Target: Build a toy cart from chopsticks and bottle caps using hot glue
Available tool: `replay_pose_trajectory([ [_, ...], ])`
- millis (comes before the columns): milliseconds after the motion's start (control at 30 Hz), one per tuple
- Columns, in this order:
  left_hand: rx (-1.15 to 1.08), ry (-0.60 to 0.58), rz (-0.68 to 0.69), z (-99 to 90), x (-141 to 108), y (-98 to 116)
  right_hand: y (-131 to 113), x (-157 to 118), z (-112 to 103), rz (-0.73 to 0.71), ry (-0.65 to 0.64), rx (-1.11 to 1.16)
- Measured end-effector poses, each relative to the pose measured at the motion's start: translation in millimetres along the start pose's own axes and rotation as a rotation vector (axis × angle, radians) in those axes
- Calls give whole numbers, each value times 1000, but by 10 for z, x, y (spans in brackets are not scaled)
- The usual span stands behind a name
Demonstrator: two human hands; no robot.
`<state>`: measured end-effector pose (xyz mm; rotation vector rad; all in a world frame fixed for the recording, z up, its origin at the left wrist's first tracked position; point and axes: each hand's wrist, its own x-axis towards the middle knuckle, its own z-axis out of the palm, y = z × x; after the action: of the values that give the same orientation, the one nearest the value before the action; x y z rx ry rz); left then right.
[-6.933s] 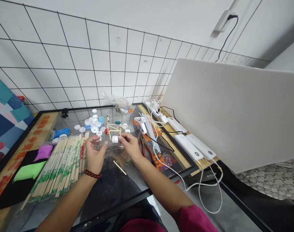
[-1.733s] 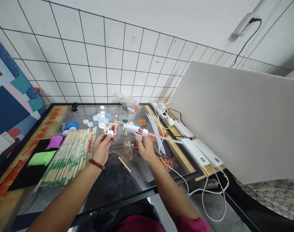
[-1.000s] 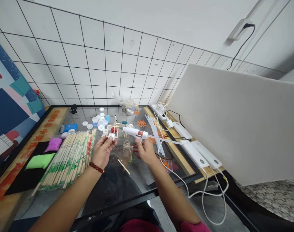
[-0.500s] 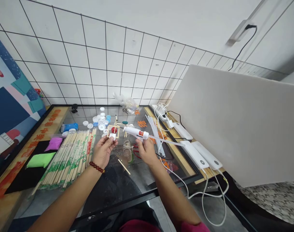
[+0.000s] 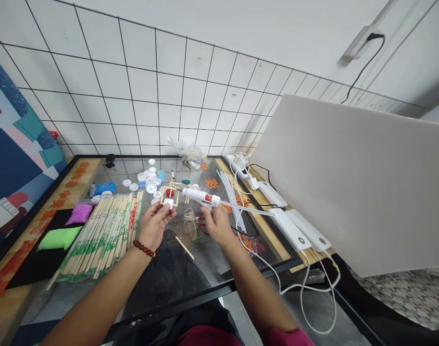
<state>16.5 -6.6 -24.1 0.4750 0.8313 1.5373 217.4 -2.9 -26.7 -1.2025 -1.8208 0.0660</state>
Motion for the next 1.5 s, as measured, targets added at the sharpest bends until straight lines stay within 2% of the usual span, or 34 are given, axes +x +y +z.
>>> replay_pose_trajectory([
  [267,-13,1,-13,24,-26,31,15,3,-17,2,53,5],
  [767,-76,23,-49,4,13,52,26,-27,-4,-3,42,33],
  [1100,-69,4,-24,-1,17,55,2,-37,-21,-6,24,46],
  [1500,-50,-50,-27,13,-6,60,34,-23,1,-14,79,73],
])
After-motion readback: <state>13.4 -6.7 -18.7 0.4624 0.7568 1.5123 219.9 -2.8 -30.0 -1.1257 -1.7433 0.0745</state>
